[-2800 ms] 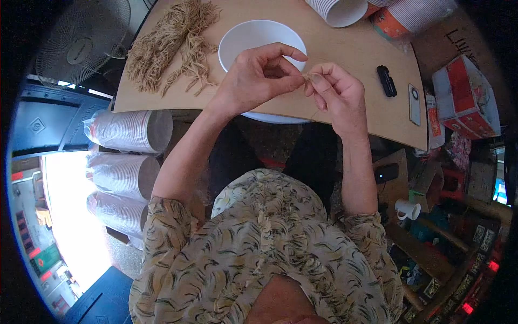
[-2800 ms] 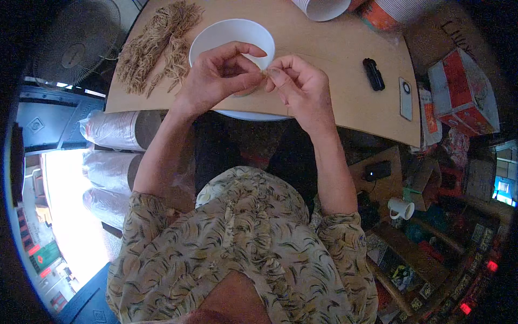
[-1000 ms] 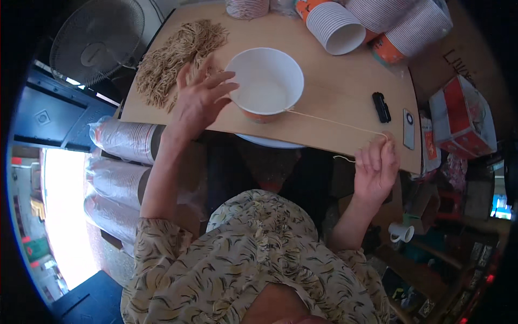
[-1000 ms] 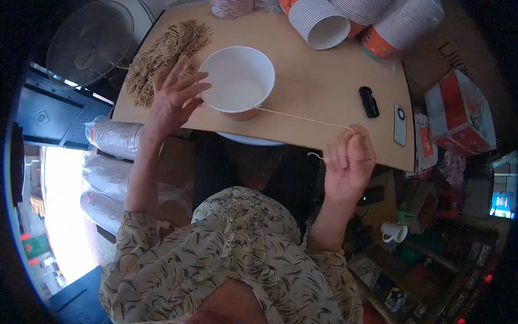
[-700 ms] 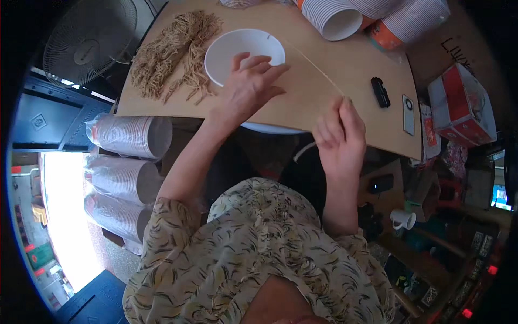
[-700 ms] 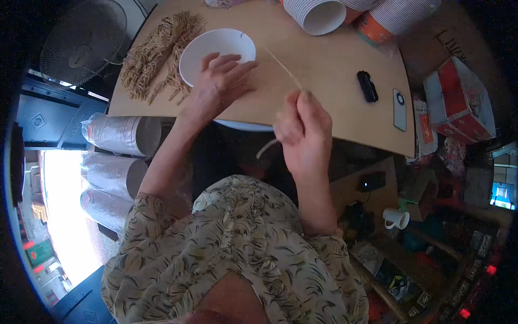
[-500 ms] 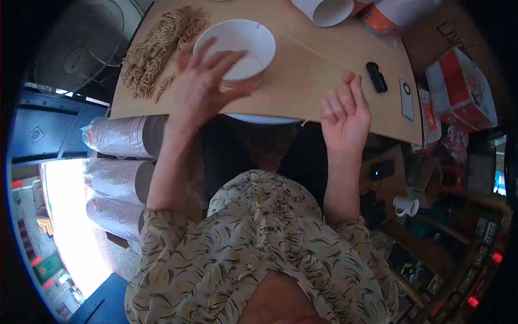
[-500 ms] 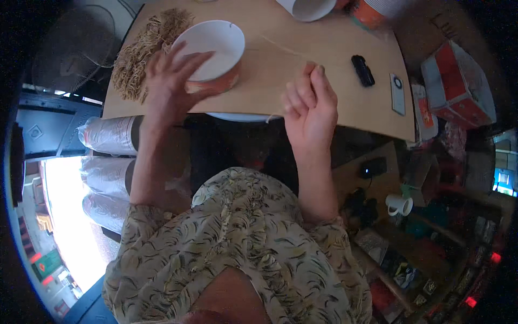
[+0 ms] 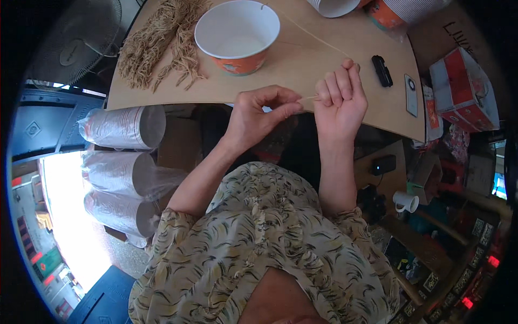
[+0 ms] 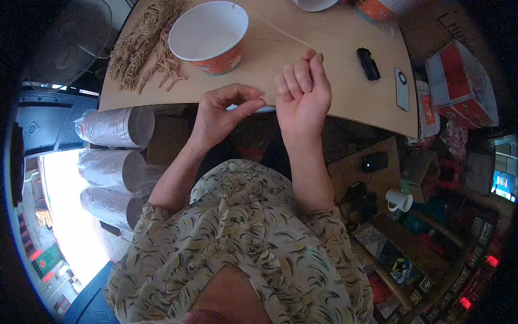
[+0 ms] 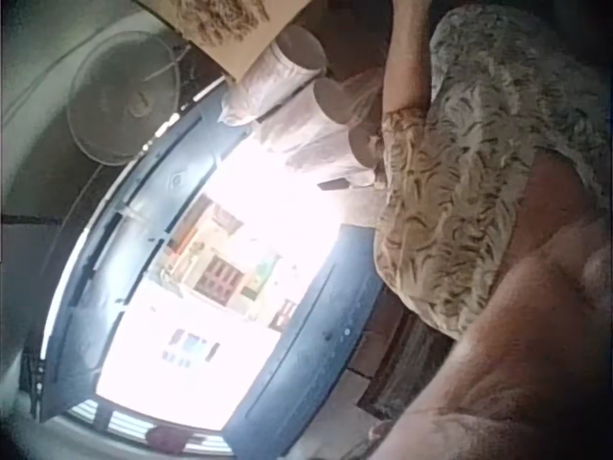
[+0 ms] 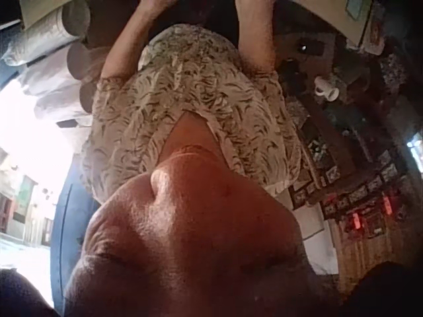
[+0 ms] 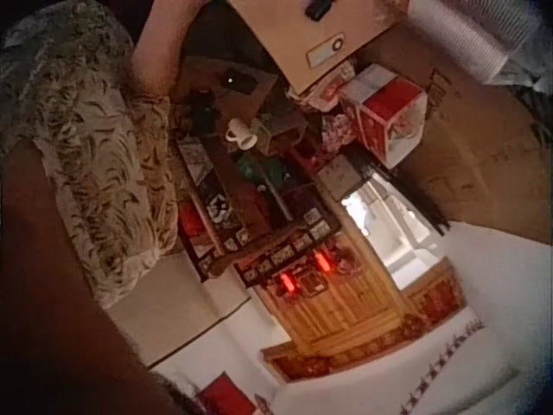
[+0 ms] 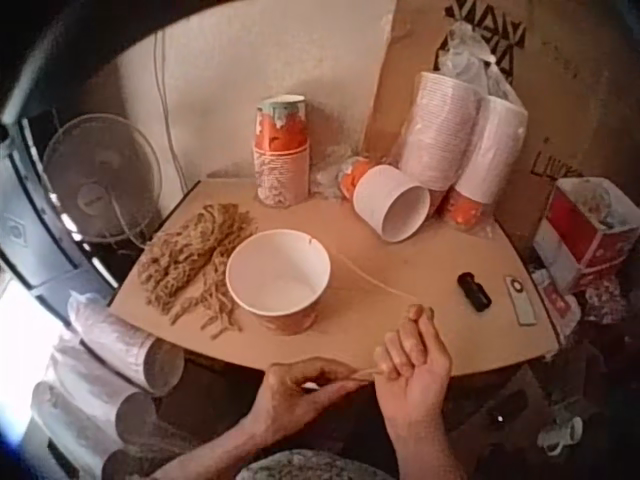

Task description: The person is threading a string or thin rubber band through small holes in the rim of decorative paper cups.

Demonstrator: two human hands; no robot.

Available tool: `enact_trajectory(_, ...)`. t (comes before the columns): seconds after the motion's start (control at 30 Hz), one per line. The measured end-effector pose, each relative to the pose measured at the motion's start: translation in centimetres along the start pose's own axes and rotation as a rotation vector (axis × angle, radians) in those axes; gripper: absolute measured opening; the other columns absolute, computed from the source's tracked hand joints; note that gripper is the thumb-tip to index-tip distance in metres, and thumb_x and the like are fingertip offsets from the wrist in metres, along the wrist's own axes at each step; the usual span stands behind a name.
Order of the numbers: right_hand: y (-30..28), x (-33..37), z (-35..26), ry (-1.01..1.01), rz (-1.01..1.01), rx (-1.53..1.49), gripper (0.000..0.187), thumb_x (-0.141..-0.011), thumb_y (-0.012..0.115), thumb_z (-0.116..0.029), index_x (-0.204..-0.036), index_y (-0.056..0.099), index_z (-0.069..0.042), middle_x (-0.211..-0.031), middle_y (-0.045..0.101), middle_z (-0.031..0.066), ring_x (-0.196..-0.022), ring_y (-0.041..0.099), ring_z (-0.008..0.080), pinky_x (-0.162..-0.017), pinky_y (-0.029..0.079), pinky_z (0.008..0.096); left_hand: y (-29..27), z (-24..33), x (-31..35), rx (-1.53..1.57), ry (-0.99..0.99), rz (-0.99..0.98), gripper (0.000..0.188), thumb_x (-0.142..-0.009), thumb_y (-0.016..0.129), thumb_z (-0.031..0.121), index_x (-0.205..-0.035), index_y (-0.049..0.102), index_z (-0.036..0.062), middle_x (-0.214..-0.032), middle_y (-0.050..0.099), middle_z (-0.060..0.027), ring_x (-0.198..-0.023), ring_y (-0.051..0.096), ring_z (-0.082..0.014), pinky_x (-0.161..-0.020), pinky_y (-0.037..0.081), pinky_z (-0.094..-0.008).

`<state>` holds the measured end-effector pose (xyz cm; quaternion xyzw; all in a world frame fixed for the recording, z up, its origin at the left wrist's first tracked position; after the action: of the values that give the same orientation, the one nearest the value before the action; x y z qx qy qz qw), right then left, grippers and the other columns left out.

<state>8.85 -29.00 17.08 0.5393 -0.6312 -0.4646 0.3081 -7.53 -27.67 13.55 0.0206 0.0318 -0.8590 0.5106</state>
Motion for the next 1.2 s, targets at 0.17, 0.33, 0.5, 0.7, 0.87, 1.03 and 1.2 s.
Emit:
enact_trajectory(0.17, -2.1, 1.4, 1.3, 0.049, 0.297, 0.634, 0.028, -0.104, 0.051, -0.026, -0.12, 0.057, -0.003, -0.088, 0.063, 0.0033, -0.073, 0.057, 0.0118, -0.066, 0.047, 0.0245, -2.3, 2.0, 1.1, -0.399, 0.247, -0.01, 0.011, -0.082, 0.076, 0.008, -0.091, 0.073, 0.0045, -0.087, 0.072, -0.0068, -0.081, 0.069, -0.0187, -0.073, 0.054, -0.0327)
enact_trajectory(0.33, -0.1, 2.9, 0.9, -0.666, -0.176, 1.683, 0.039, -0.101, 0.053, -0.017, -0.133, 0.05, 0.003, -0.121, 0.063, 0.0154, -0.113, 0.058, 0.0306, -0.105, 0.04, 0.04, -2.7, 5.1, 2.6, -0.856, 0.475, -0.085, 0.013, -0.077, 0.074, 0.008, -0.09, 0.071, 0.0078, -0.087, 0.068, -0.007, -0.08, 0.066, -0.0267, -0.074, 0.05, -0.0377)
enact_trajectory(0.5, -0.3, 3.4, 1.8, -0.135, -0.589, 1.515, 0.025, -0.098, 0.057, -0.018, -0.113, 0.065, 0.001, -0.103, 0.066, 0.0151, -0.101, 0.06, 0.0269, -0.106, 0.036, 0.042, -3.2, 6.4, 2.9, -0.925, 0.524, -0.14, 0.017, -0.076, 0.071, 0.009, -0.093, 0.071, 0.0086, -0.091, 0.068, -0.0065, -0.084, 0.066, -0.0256, -0.076, 0.05, -0.0374)
enact_trajectory(0.7, -1.0, 3.7, 1.0, 0.029, -0.718, 1.479, 0.022, -0.097, 0.061, -0.017, -0.103, 0.067, 0.003, -0.075, 0.066, 0.0065, -0.066, 0.062, 0.0144, -0.097, 0.043, 0.036, -3.6, 7.1, 3.2, -0.98, 0.571, -0.164, 0.02, -0.073, 0.068, 0.009, -0.093, 0.07, 0.0072, -0.091, 0.067, -0.0058, -0.085, 0.065, -0.0243, -0.075, 0.05, -0.036)
enact_trajectory(0.87, -1.4, 4.0, 0.8, 0.124, -0.567, 1.378, 0.009, -0.09, 0.07, -0.004, -0.096, 0.068, 0.003, -0.078, 0.066, 0.0027, -0.069, 0.057, 0.0063, -0.062, 0.046, 0.0204, -4.6, 7.3, 2.9, -0.952, 0.576, -0.182, 0.019, -0.072, 0.071, 0.01, -0.091, 0.07, 0.0067, -0.089, 0.067, -0.0056, -0.083, 0.065, -0.0244, -0.075, 0.05, -0.035)
enact_trajectory(1.03, -0.4, 2.0, -0.1, 0.091, -0.46, 1.391, 0.01, -0.092, 0.068, -0.008, -0.095, 0.068, 0.001, -0.077, 0.062, -0.0015, -0.068, 0.053, 0.0048, -0.061, 0.044, 0.021, -7.1, 6.5, 1.5, -0.89, 0.599, -0.14, 0.013, -0.078, 0.076, 0.011, -0.088, 0.069, 0.006, -0.088, 0.068, -0.006, -0.083, 0.067, -0.0251, -0.077, 0.051, -0.0361)
enact_trajectory(1.2, 2.5, -2.9, -3.3, -0.443, -0.149, 1.559, 0.015, -0.095, 0.066, -0.014, -0.102, 0.07, -0.001, -0.075, 0.057, -0.0061, -0.067, 0.049, 0.0018, -0.059, 0.04, 0.0181, -14.0, 4.7, -2.5, -1.222, 0.653, 0.17, 0.029, -0.077, 0.073, 0.008, -0.106, 0.07, 0.011, -0.116, 0.068, -0.0031, -0.11, 0.061, -0.0285, -0.094, 0.051, -0.0397)
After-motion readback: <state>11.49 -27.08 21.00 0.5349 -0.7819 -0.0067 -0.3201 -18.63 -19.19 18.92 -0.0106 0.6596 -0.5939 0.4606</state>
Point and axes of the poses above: each hand's wrist, its own x-axis away from the middle knuckle, its own y-axis out of the palm, z = x × y, the point moved 3 cm from there along -x, towards the middle knuckle
